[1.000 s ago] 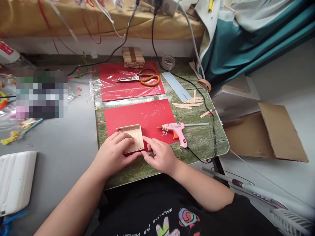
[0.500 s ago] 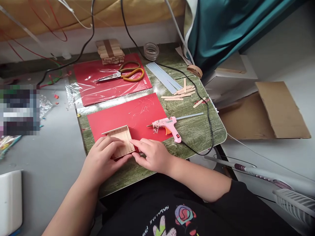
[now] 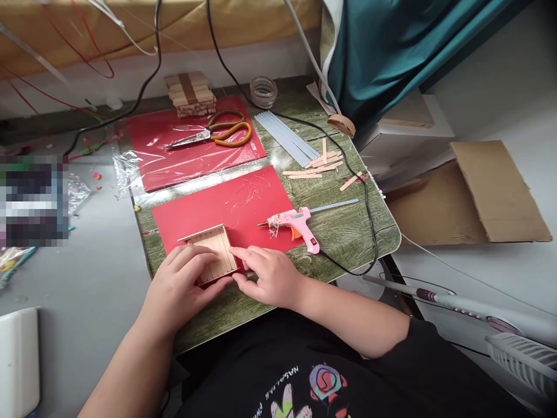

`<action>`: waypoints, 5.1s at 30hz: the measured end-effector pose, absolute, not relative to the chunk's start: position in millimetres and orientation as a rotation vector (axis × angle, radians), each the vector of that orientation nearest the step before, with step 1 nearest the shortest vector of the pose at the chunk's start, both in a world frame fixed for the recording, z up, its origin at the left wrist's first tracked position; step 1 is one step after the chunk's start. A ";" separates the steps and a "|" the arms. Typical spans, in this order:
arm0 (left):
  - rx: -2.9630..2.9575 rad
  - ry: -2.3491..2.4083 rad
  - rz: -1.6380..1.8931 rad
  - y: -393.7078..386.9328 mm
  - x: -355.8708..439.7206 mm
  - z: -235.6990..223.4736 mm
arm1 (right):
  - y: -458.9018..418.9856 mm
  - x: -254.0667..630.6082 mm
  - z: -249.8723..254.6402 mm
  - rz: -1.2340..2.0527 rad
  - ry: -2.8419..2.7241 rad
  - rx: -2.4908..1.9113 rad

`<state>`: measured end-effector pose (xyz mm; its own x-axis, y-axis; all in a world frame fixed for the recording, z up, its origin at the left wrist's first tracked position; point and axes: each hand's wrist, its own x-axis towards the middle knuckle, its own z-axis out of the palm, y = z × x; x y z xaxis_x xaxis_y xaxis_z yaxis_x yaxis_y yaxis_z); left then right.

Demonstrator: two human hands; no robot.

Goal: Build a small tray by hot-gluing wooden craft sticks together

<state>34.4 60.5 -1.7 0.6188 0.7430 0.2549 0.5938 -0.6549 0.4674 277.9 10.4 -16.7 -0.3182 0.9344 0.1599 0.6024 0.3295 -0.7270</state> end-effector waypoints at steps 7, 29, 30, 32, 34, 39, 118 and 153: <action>2.458 1.285 0.770 57.2 33.9 2.1 | 10.6 279.9 -14.0 0.882 -1.930 -1.336; 2.139 1.309 0.467 54.8 18.1 3.6 | 7.0 280.0 -14.8 0.988 -1.810 -1.324; 2.137 1.314 0.464 54.6 18.2 4.1 | 6.9 279.8 -14.4 0.992 -1.808 -1.313; 2.136 1.313 0.462 54.3 18.4 5.0 | 7.1 279.1 -13.6 0.990 -1.817 -1.302; 2.133 1.312 0.463 54.1 18.3 5.2 | 7.2 278.1 -13.3 0.985 -1.825 -1.310; 2.135 1.294 0.489 53.9 16.7 3.3 | 6.5 275.3 -14.0 0.978 -1.820 -1.340; 1.952 1.384 0.385 49.4 4.9 16.8 | 85.3 387.0 71.9 0.776 -1.744 -1.654; 2.700 1.088 0.471 30.6 54.3 35.6 | 14.3 336.8 22.6 0.570 -2.311 -1.023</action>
<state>54.3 30.6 35.6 0.6798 0.7000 0.2188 0.6386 -0.7117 0.2926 336.8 14.3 22.6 -0.5633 0.7675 0.3061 0.5371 0.6216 -0.5702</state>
